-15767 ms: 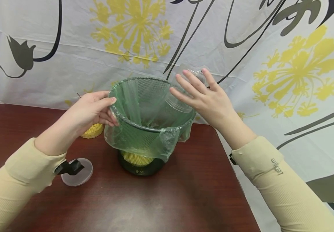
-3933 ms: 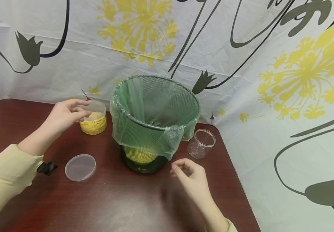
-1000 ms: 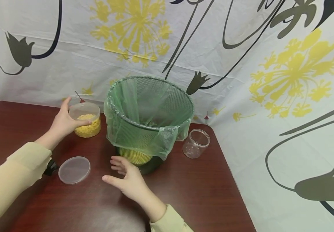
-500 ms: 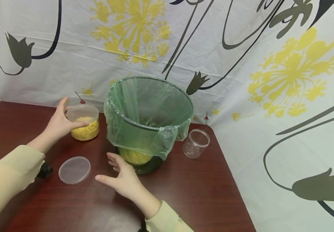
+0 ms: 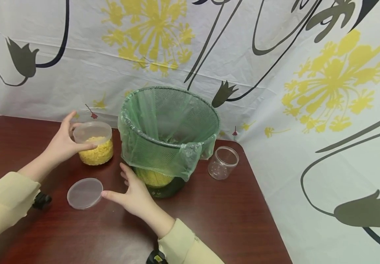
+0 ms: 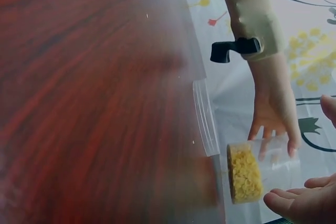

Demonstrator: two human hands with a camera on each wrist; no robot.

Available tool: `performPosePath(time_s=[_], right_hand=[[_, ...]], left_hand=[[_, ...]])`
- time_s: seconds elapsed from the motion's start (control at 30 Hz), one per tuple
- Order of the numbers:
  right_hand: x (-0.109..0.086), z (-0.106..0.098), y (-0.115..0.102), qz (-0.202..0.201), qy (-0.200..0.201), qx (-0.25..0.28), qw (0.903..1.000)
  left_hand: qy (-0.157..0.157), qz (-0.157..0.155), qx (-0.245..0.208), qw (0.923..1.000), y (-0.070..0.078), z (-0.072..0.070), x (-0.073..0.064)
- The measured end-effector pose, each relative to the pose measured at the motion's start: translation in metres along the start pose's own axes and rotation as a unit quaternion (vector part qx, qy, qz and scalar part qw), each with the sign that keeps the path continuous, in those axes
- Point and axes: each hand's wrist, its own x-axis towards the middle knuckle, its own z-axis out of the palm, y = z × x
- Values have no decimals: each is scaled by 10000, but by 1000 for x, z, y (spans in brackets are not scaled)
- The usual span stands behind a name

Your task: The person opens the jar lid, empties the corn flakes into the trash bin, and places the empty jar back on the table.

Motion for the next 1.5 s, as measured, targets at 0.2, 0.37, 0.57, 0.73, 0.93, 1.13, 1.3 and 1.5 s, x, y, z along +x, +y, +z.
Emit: performPosePath(time_s=[0.2, 0.37, 0.57, 0.73, 0.93, 1.13, 1.3, 1.5], right_hand=[[12, 3, -4, 174, 60, -166, 9997], [24, 7, -9, 326, 106, -271, 9990], [34, 12, -12, 374, 252, -314, 9985], [38, 15, -13, 365, 322, -352, 9982], [41, 16, -12, 339, 284, -350, 9984], [45, 16, -10, -43, 235, -305, 9992], [47, 16, -5, -389, 215, -243, 9987], [44, 15, -1, -410, 269, -313, 9983]], left_hand=[[-51, 141, -92, 9998, 2, 0, -5], [-81, 253, -69, 9996, 0, 1, -10], [-85, 462, -61, 9989, 4, 0, -16], [-131, 594, -217, 9979, 5, -1, -20], [-284, 697, -139, 9971, 9, -1, -25], [-449, 869, -182, 9950, 19, -1, -33], [-570, 1094, -205, 9922, 23, 2, -38], [-686, 1329, -267, 9884, 24, 4, -43]])
